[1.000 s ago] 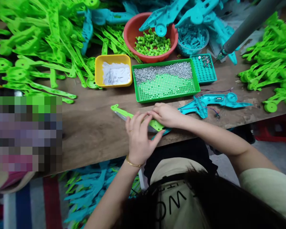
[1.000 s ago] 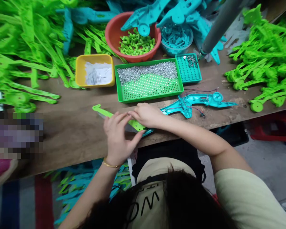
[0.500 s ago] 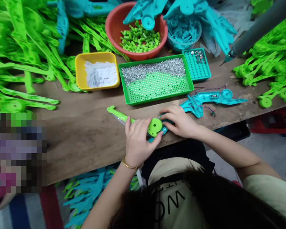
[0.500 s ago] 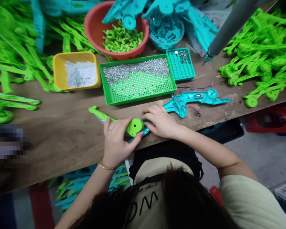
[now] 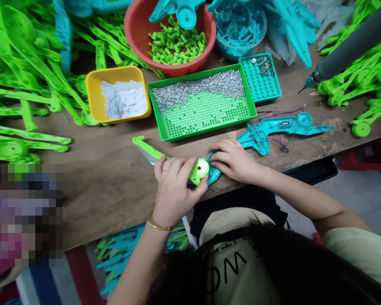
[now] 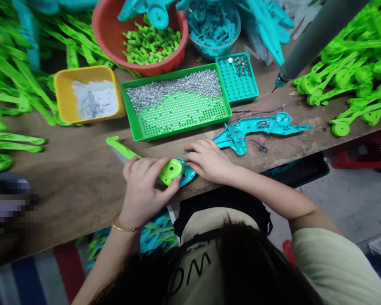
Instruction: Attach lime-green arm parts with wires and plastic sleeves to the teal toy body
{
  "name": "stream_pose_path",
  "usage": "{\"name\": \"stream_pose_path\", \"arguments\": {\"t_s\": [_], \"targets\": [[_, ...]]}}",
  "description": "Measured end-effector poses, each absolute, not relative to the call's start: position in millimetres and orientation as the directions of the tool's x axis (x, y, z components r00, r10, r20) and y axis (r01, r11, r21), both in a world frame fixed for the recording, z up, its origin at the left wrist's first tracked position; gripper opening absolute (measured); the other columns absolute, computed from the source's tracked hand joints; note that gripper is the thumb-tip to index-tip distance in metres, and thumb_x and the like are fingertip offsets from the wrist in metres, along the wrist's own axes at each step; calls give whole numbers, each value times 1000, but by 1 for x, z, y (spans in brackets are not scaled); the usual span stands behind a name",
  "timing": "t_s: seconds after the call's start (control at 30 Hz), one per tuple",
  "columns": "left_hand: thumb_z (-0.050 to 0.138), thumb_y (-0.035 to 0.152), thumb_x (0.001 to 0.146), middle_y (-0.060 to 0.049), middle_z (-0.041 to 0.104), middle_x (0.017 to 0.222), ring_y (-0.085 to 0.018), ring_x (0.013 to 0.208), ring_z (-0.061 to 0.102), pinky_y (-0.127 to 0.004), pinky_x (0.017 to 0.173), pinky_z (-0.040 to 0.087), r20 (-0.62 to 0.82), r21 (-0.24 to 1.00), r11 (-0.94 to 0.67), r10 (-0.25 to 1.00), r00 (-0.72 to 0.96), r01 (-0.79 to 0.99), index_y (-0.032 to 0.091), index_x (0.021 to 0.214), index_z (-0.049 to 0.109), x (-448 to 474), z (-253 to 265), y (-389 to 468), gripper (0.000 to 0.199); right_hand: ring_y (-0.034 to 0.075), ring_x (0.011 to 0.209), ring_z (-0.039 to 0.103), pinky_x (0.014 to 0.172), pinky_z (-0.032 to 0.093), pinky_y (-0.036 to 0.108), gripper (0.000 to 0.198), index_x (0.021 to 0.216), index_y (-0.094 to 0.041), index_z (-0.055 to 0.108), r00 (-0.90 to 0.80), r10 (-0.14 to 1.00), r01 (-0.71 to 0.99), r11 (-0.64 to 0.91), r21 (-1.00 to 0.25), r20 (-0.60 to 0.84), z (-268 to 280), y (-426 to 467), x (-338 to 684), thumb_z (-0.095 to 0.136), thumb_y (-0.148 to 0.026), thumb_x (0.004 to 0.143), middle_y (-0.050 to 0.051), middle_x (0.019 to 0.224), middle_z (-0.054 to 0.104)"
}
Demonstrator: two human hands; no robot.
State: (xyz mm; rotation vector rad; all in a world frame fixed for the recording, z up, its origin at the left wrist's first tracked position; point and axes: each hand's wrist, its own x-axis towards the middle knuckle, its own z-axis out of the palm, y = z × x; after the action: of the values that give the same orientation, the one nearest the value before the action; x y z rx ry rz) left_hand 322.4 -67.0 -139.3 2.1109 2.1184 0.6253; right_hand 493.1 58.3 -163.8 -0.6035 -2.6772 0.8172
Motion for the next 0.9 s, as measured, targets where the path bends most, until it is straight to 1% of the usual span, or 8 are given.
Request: {"name": "stream_pose_path", "arguments": {"t_s": [0.13,0.27,0.4,0.53,0.63,0.73,0.83,0.9], "targets": [[63,33,82,-10,64,100,-26,99,60,-54,112,28,206,337,-106,978,37,935,15,119,59,316,-137,-65,41,22,107,54,98,38,40,20,97,-21,69,-865,475,306,754,-581,162,-165,58,493,52,-31,94,7,115,66],[63,32,82,-10,63,101,-26,101,59,-56,113,27,202,340,-129,978,61,932,15,120,58,314,-139,-67,42,22,106,54,98,39,41,20,96,-21,68,-863,470,292,764,-576,186,-166,57,494,51,-31,94,7,115,66],[64,31,81,-10,62,101,-27,101,58,-58,113,28,237,324,-155,968,79,933,14,120,58,315,-142,-70,43,22,106,54,98,39,40,20,95,-20,68,-870,444,261,785,-562,216,-167,57,495,51,-30,95,7,114,67],[63,31,81,-12,63,101,-28,101,58,-59,113,29,266,303,-129,963,47,944,13,121,58,318,-146,-68,44,22,106,54,100,39,42,20,96,-19,68,-866,435,256,810,-528,247,-168,55,495,50,-28,94,9,113,67],[61,33,83,-12,63,100,-28,101,58,-61,113,29,238,309,-104,971,29,945,12,121,59,319,-149,-66,43,23,108,54,100,38,44,19,97,-19,68,-866,436,261,814,-519,247,-169,53,494,51,-26,94,10,115,67],[60,35,84,-12,64,103,-29,103,57,-61,113,30,177,357,-64,984,0,932,13,122,59,319,-153,-67,44,24,109,53,100,38,45,20,97,-20,68,-870,445,278,796,-537,210,-169,53,494,50,-26,94,11,117,66],[58,36,86,-11,65,106,-28,105,57,-59,113,30,149,409,-30,988,-34,912,15,124,58,321,-155,-67,44,24,110,54,101,38,45,21,96,-19,68,-877,447,295,790,-537,176,-165,54,494,48,-26,94,10,118,66],[57,33,86,-10,65,106,-27,104,58,-57,114,30,148,429,4,986,-75,903,15,123,57,324,-155,-67,41,23,111,56,104,36,46,22,101,-20,66,-887,438,293,778,-556,145,-160,55,494,46,-25,94,9,118,67]]}}
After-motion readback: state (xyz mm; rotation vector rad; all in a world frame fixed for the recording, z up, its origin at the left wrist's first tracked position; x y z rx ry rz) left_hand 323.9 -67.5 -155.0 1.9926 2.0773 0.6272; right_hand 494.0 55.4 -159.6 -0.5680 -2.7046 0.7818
